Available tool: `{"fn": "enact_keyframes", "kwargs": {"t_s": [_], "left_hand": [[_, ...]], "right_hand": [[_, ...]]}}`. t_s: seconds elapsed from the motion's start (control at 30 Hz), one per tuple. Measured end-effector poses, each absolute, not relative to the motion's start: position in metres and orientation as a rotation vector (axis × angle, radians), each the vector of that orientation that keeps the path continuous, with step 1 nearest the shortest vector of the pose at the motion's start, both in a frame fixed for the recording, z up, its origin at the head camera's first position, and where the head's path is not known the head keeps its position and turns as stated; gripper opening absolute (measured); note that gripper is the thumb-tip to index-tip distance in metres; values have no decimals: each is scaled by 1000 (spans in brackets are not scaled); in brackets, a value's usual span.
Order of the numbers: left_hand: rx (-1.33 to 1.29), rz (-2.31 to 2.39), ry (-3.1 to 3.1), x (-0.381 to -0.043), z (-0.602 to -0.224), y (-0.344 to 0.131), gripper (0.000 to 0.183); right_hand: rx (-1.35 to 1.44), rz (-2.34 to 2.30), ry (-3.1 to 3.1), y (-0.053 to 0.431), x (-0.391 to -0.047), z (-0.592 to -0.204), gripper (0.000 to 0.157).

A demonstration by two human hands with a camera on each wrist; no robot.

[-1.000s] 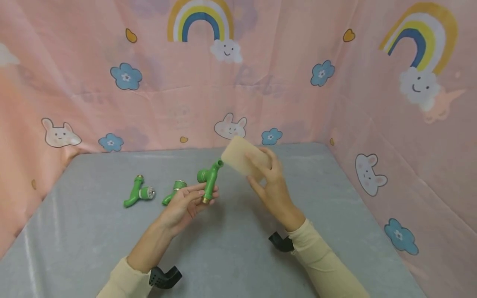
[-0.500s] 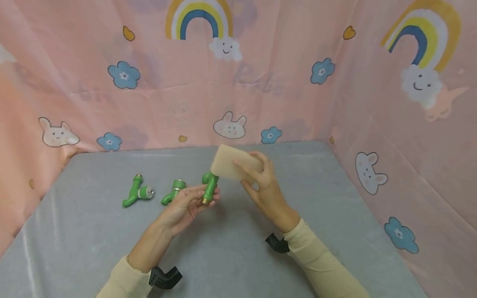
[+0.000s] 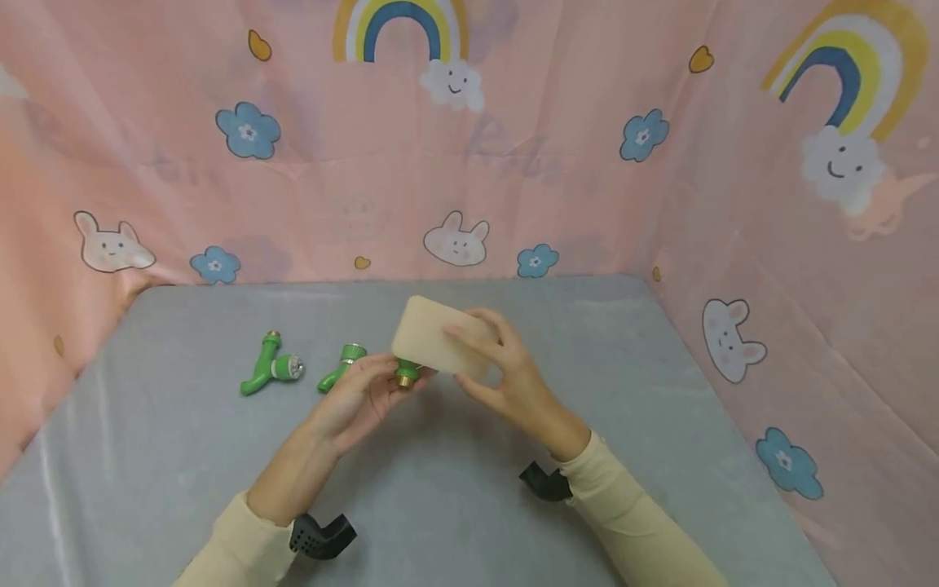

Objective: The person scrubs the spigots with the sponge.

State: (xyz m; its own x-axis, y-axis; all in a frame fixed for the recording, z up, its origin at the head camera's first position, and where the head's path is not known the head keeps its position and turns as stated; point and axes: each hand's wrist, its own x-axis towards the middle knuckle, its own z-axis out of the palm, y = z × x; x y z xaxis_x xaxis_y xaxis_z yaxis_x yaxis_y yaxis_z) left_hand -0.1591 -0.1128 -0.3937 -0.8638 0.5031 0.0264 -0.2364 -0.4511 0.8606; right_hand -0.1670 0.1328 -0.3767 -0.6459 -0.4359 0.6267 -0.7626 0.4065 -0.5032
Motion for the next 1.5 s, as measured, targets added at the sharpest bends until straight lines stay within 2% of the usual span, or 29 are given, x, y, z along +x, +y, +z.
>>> {"fn": "enact_keyframes", "kwargs": {"t_s": [0.23,0.47,0.67,0.87,1.03,1.2,1.5], "left_hand": [[365,2314,1358,-159,-390,-114,38],[383,2229,1384,-158,-390,-109,45],[350,2203,1388,-159,-388,-110,48],[319,2244,1346,-162,-387,-114,51],[284,2276,1360,-162,-389,-115,53],[281,2297,1427,-161,-389,-117,54],[273,2391,1411,-161,-384,-120,51]], "right_hand": [[1035,994,-2235,131,-165,-376,59],[887,771,-2176,138,-171,-375,62],[808,639,-2070,139,-179,-376,57],[774,781,-2057,140,-182,-377,54],[959,1018,-2190,139,-175,-376,56],[1166,1043,-2315,130,-165,-375,57],[1149,1146,-2411,136,-159,-369,58]]}}
